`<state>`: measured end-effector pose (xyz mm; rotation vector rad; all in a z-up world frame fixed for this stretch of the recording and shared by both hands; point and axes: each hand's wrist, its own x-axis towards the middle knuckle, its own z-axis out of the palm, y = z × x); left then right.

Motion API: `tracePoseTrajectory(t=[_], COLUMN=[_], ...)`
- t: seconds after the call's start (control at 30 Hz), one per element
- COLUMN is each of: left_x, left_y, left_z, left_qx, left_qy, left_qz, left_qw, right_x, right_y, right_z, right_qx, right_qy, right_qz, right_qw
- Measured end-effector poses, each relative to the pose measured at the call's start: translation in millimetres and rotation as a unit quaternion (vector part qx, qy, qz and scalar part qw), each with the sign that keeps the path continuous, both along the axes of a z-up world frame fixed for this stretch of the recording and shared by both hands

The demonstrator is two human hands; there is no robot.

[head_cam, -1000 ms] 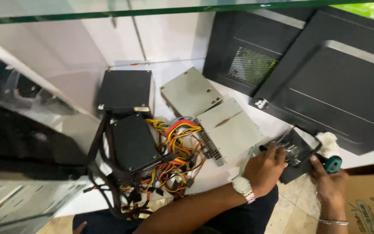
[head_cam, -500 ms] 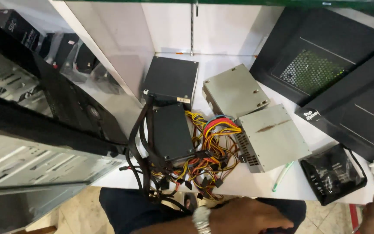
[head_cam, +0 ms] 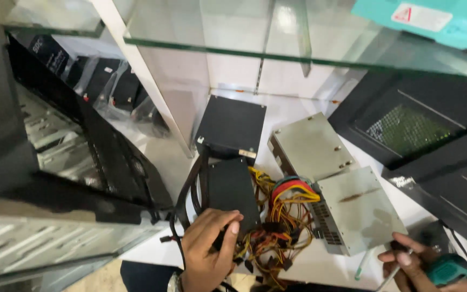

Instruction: Removing screws from a computer power supply unit and opening its metal casing.

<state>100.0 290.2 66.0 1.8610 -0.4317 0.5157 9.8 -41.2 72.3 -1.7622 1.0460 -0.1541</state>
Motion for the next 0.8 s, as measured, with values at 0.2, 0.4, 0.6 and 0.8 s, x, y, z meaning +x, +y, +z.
tracePoseTrajectory(t=[0.2,0.4,0.6,0.8], left_x=[37,50,48,48], left_y=[3,2,1,-4], left_z=[-25,-55,-56,-51], left_qx=[0.241,0.344,0.338,0.411], left_qy=[-0.009,0.043,0.008,0.057], left_qz=[0.114,0.092,0.106,0.102], left_qw=[0.964,0.933,0.935,0.904], right_x=[35,67,75,68], right_y=[23,29,59,85], right_z=[-11,11,15,5], right_qx=[-0.048,0.055,0.061,0.129], right_qy=[-0.021,-0.042,-0.134,-0.183], right_qz=[-0.047,-0.027,0.053,-0.036], right_qw=[0.998,0.997,0.988,0.974])
